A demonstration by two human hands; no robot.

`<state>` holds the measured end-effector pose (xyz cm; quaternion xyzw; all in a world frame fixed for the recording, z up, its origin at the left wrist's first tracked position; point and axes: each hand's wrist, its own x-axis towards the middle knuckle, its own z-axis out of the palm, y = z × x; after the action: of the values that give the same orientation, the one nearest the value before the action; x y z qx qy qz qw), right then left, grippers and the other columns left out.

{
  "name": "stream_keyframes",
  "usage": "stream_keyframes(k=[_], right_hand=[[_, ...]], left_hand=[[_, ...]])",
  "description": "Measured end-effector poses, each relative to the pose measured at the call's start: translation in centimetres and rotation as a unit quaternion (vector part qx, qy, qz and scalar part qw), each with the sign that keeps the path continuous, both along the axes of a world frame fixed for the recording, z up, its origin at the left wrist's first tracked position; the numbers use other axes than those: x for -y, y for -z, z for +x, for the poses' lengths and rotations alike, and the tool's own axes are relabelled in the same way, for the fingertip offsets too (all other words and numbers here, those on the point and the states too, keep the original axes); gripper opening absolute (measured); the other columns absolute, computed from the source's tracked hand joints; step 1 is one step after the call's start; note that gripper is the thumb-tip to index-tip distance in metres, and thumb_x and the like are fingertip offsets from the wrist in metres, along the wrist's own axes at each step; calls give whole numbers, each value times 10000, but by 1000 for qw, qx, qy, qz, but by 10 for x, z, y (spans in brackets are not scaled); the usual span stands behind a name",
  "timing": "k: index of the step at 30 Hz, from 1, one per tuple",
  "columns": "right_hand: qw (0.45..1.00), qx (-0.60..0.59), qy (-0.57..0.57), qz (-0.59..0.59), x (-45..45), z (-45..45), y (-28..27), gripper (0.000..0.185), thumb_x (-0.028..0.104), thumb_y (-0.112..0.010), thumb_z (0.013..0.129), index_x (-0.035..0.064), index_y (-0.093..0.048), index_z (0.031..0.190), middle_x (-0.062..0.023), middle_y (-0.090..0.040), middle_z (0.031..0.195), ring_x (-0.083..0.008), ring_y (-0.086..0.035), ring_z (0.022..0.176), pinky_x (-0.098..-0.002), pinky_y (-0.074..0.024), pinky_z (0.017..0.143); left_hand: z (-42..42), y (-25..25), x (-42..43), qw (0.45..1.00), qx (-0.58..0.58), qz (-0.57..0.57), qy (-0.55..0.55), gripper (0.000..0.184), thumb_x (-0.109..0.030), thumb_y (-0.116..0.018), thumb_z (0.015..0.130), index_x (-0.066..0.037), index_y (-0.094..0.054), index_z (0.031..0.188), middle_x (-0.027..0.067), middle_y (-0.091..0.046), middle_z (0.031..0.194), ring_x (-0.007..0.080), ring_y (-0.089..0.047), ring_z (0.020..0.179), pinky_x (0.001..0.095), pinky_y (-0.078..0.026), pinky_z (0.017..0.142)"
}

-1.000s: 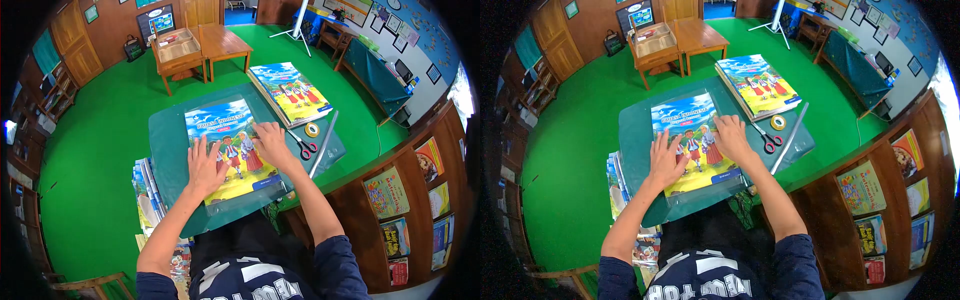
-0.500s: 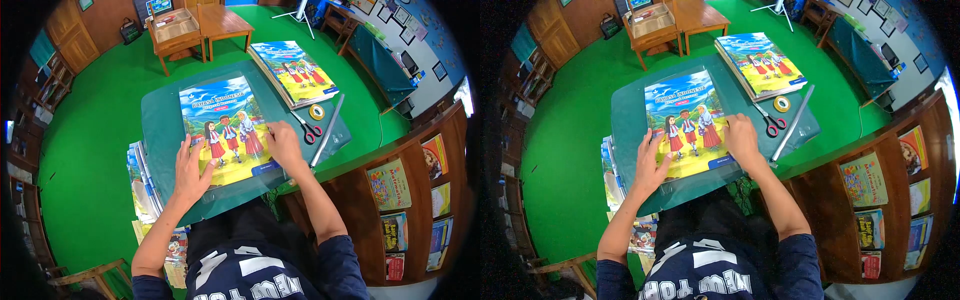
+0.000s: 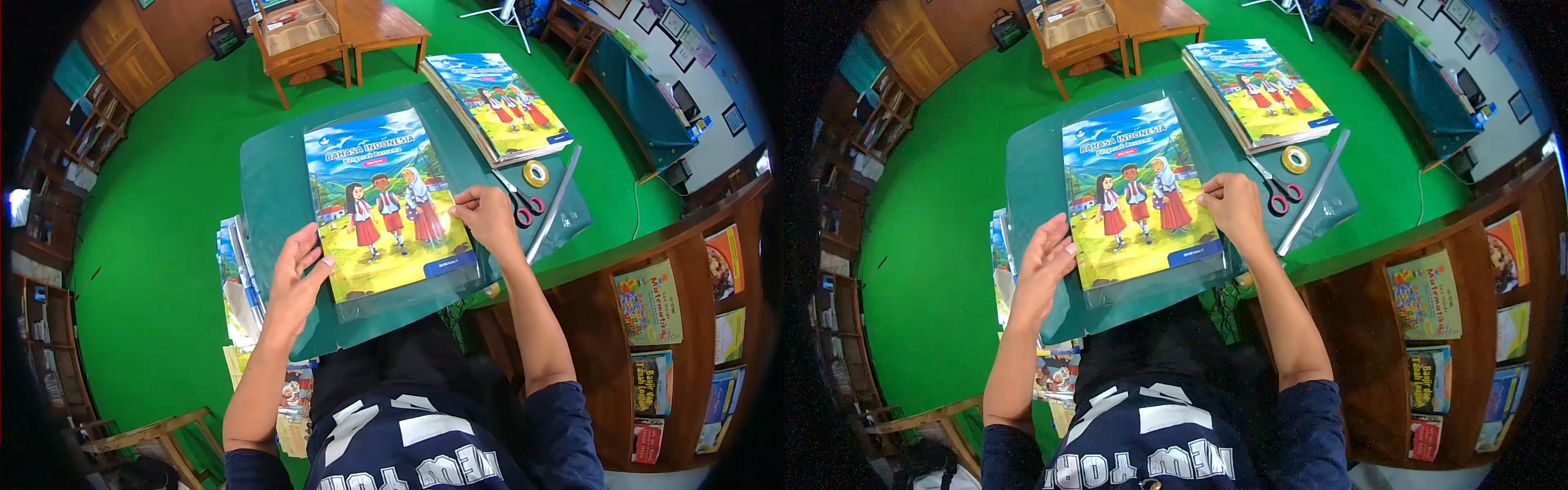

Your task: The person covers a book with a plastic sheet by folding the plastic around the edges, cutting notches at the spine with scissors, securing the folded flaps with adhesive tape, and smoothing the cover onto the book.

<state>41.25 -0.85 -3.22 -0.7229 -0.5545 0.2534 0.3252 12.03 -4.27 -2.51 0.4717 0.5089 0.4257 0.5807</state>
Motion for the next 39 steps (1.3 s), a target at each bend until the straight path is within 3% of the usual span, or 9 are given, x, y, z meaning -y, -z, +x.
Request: stream_keyframes(k=[7,12,16,19,21,27,31,36,39], right_hand=[[999,-34,20,4,-10,12,15,141,20,-732,725,-57,-711,841,-77,-670,680,-149,-571,559,-278,-482,560],[1000,-14,27,3,-14,8,-2,121,-19,-715,734,-95,-690,825,-84,-659,680,-100,-531,539,-223,-464,523],[1000,-20,12,18,-13,7,8,121,-9,-708,742,-95,-689,823,-87,-661,682,-112,-533,529,-231,-470,521],[999,-28,17,8,-12,1,17,121,-7,-696,744,-94,-690,827,-102,-660,704,-134,-558,581,-249,-488,565],[985,133,-28,108,-12,0,23,108,-12,-675,747,-81,-680,831,-124,-654,764,-164,-573,654,-268,-499,622],[973,165,-36,158,-15,-3,27,96,21,-699,721,-33,-674,797,-153,-653,812,-253,-606,698,-317,-512,654],[986,-167,-17,-6,-16,8,18,179,-25,-654,765,-57,-634,940,-118,-637,865,-168,-573,711,-251,-485,635],[945,-326,-24,-28,0,6,-15,211,-42,-644,780,-57,-630,990,-106,-640,871,-148,-578,729,-220,-476,642],[946,-323,-5,17,0,12,-26,209,-51,-639,784,-57,-632,993,-106,-642,877,-144,-580,724,-214,-476,642]], left_hand=[[11,-10,-1,998,-42,32,45,507,46,-605,851,1,-466,1336,192,-497,1332,276,-486,1206,348,-458,972],[10,-2,-11,998,7,38,42,492,49,-599,860,5,-468,1333,209,-507,1305,257,-507,1185,326,-487,923],[16,-10,-14,983,129,-100,-85,454,34,-591,876,13,-486,1316,216,-546,1248,229,-573,1100,312,-515,868],[6,-1,-32,984,104,-142,-30,455,19,-595,878,15,-475,1317,219,-567,1222,232,-603,1041,317,-528,840],[0,3,-44,981,77,-179,24,458,4,-599,880,18,-464,1318,223,-588,1196,235,-634,982,322,-541,812],[28,-8,-28,969,179,-168,-36,428,0,-594,847,23,-504,1264,223,-625,1125,259,-648,930,304,-542,773],[24,-17,-29,954,264,-134,54,481,27,-569,804,18,-482,1276,223,-627,1141,270,-649,948,303,-538,795],[16,-42,-27,972,216,-79,56,532,62,-555,758,15,-478,1283,212,-622,1174,273,-648,957,308,-536,806],[24,-41,-30,972,217,-49,74,547,60,-572,753,15,-472,1289,206,-625,1171,272,-649,957,311,-535,806]])
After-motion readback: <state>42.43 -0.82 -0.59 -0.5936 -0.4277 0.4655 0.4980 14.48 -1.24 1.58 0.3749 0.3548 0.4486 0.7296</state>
